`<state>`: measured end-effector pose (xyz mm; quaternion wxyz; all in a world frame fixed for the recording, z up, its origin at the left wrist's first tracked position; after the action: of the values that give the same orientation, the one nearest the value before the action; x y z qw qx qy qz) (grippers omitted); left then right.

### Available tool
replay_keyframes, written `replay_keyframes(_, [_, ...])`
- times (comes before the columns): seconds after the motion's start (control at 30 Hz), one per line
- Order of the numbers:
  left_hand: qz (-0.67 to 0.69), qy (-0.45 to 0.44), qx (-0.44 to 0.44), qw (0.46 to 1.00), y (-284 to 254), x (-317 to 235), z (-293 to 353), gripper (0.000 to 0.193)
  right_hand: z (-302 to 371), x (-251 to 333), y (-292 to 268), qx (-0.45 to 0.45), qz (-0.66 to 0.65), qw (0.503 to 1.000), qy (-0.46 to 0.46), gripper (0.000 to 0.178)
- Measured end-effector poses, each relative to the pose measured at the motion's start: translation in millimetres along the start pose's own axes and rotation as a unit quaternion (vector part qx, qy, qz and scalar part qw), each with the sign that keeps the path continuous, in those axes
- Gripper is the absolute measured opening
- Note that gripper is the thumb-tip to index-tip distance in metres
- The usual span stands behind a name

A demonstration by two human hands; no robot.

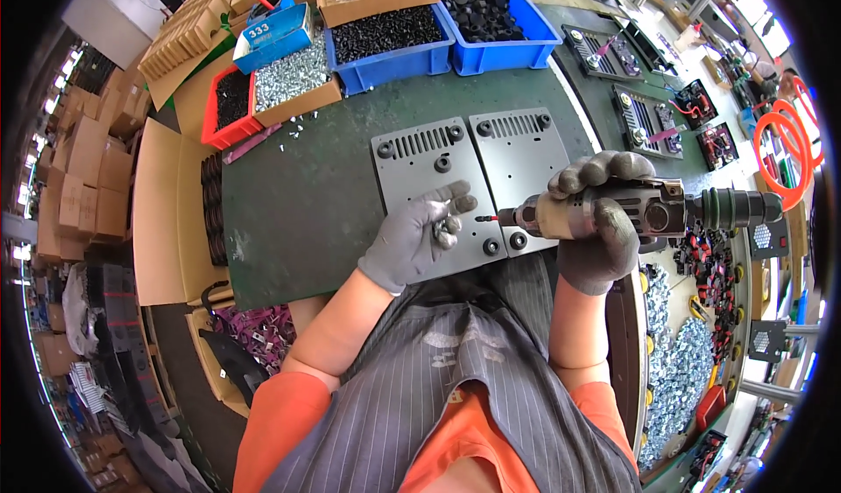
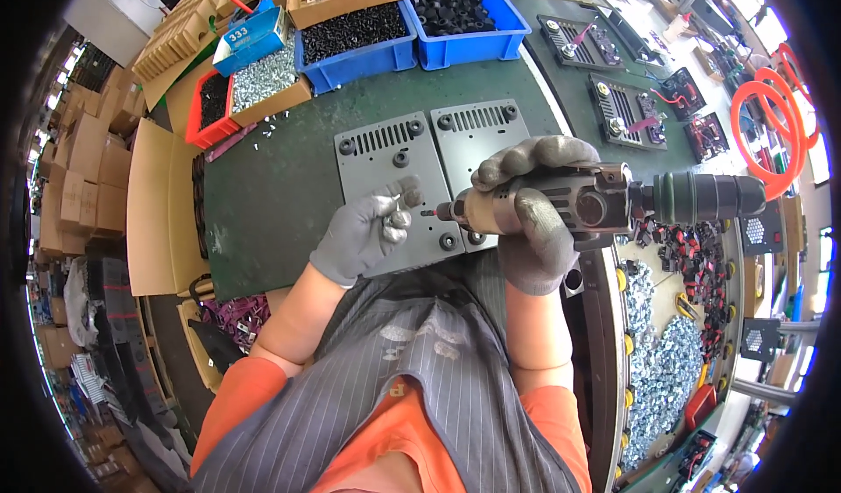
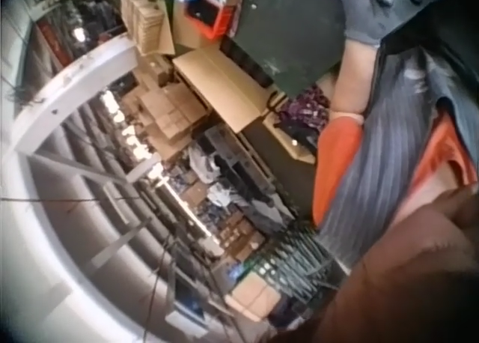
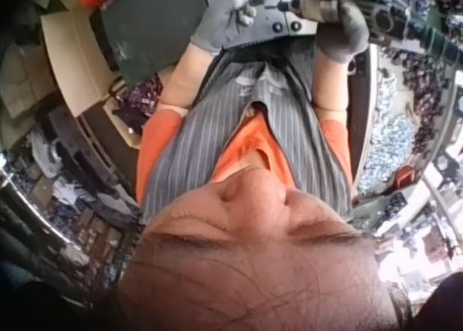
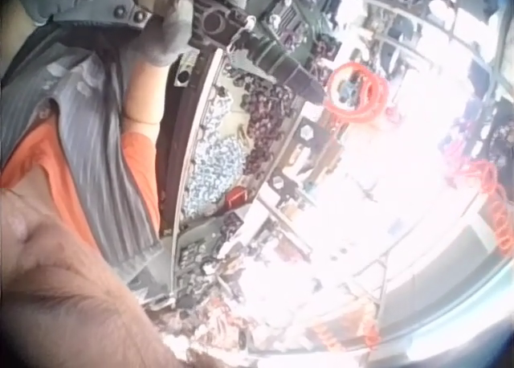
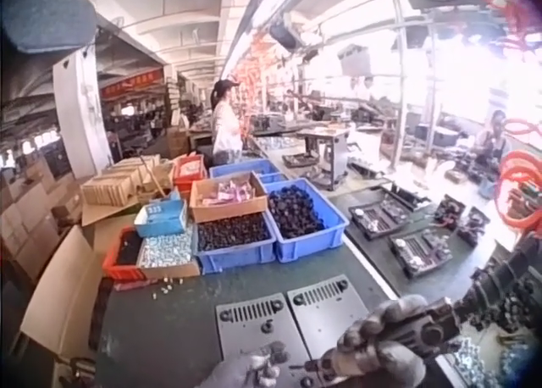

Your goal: Assemble fans and internal components into a metal power supply housing using an electric screwdriver.

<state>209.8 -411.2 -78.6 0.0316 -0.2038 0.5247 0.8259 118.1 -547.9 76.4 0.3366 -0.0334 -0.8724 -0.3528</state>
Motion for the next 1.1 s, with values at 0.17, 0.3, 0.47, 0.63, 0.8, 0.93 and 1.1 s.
replay_keyframes(0.17, [-0.003,-0.015,-0.023,1.000,-7,9,7,0.032,-2,-10,10,-0.009,-0.008,1.000,-0.003,0.045])
replay_keyframes(0.3, [0.016,-0.028,0.065,0.997,-4,15,7,0.037,-2,-14,15,-0.005,-0.004,1.000,-0.013,0.046])
replay_keyframes(0.47, [-0.018,-0.042,-0.001,0.999,1,19,11,0.043,-1,-19,19,0.039,-0.031,0.999,-0.015,0.043])
replay_keyframes(0.63, [-0.038,-0.050,-0.036,0.997,-9,24,9,0.044,2,-20,20,0.057,-0.019,0.998,-0.016,0.041])
replay_keyframes(0.8, [-0.338,0.011,-0.006,0.941,7,5,17,0.047,2,-10,-1,-0.015,-0.098,0.995,-0.006,0.042])
replay_keyframes(0.93, [-0.653,0.301,-0.106,0.687,24,-62,10,0.042,6,-5,-36,-0.098,-0.077,0.992,-0.002,0.041])
replay_keyframes(1.1, [-0.822,0.207,-0.197,0.494,11,-87,-16,0.035,19,-12,-39,-0.129,-0.033,0.990,0.038,0.043])
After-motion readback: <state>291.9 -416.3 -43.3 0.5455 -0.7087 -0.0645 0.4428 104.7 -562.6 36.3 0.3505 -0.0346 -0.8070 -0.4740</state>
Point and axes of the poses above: each hand's wrist, its own z-axis away from the middle knuckle, its own y-axis out of the palm, x = y × z, the point moved 9 cm from there along -z, towards the middle knuckle, and after that the axes turned 5 degrees about -y, right-handed, at the moved point
